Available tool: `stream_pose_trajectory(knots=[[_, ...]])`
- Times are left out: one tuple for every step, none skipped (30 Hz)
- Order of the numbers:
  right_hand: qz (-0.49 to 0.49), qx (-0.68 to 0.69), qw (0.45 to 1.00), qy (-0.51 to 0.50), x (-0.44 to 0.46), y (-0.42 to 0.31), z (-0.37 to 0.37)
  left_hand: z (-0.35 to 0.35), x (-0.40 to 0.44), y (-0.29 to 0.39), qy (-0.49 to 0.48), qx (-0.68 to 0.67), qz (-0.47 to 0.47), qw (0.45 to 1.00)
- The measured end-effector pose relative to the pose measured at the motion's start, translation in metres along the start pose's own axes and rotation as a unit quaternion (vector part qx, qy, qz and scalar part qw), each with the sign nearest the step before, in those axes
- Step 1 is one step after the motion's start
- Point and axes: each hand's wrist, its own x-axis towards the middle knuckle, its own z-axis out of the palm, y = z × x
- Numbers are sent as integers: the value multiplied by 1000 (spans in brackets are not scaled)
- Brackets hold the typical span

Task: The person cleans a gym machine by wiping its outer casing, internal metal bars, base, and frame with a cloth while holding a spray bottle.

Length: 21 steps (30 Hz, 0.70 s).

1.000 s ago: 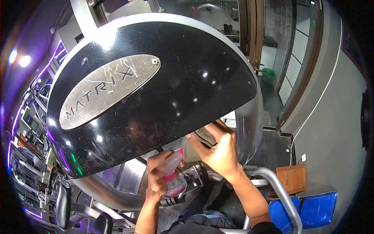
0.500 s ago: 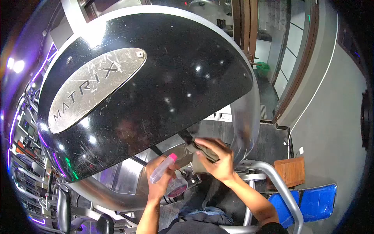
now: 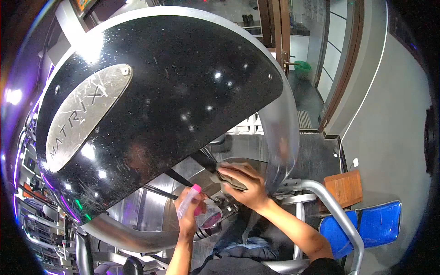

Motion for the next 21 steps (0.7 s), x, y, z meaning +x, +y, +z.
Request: stream_pose_trajectory(knots=[[27,-10,1000,-11,-21,14,3,0,0,-2,5,-9,1,1000],[54,-21,998,-20,-37,25,4,1,0,-3,9,-18,3,1000],[56,-22,998,-19,-48,33,4,2,-1,-3,7,-18,1,1000],[57,-24,998,-19,-55,39,4,4,-1,-4,10,-29,-11,999],[59,-25,998,-17,-60,43,4,6,-1,-3,13,-39,-23,999],[60,-24,998,-15,-52,38,2,9,-1,-2,11,-37,-23,999],[71,-15,997,-8,-34,27,-1,9,2,1,20,-23,-40,999],[81,-6,997,1,-19,16,-5,12,2,2,27,-7,-56,998],[52,1,998,24,-7,11,-5,14,2,2,25,-6,-56,998],[53,0,998,25,5,2,-6,16,2,2,26,-2,-58,998],[42,15,998,33,15,-8,-9,17,1,1,29,2,-61,998],[31,29,998,40,21,-11,-10,18,1,-1,28,3,-63,998],[30,47,998,25,22,-7,-12,19,1,-4,26,11,-61,998],[32,46,998,25,19,-2,-14,20,1,-6,25,20,-59,998],[24,24,999,-9,14,6,-16,21,0,-7,24,19,-61,998],[16,2,999,-42,8,16,-18,23,-1,-9,28,21,-79,996],[8,-9,999,-49,-6,30,-15,24,-2,-10,33,23,-96,995],[9,-7,999,-49,-19,41,-14,24,-3,-13,34,24,-98,994],[8,-2,998,-63,-32,52,-14,23,-4,-18,22,29,-86,996],[6,3,997,-75,-47,62,-14,23,-5,-22,10,34,-73,997],[20,8,996,-82,-66,73,-15,23,-6,-24,8,38,-74,997]])
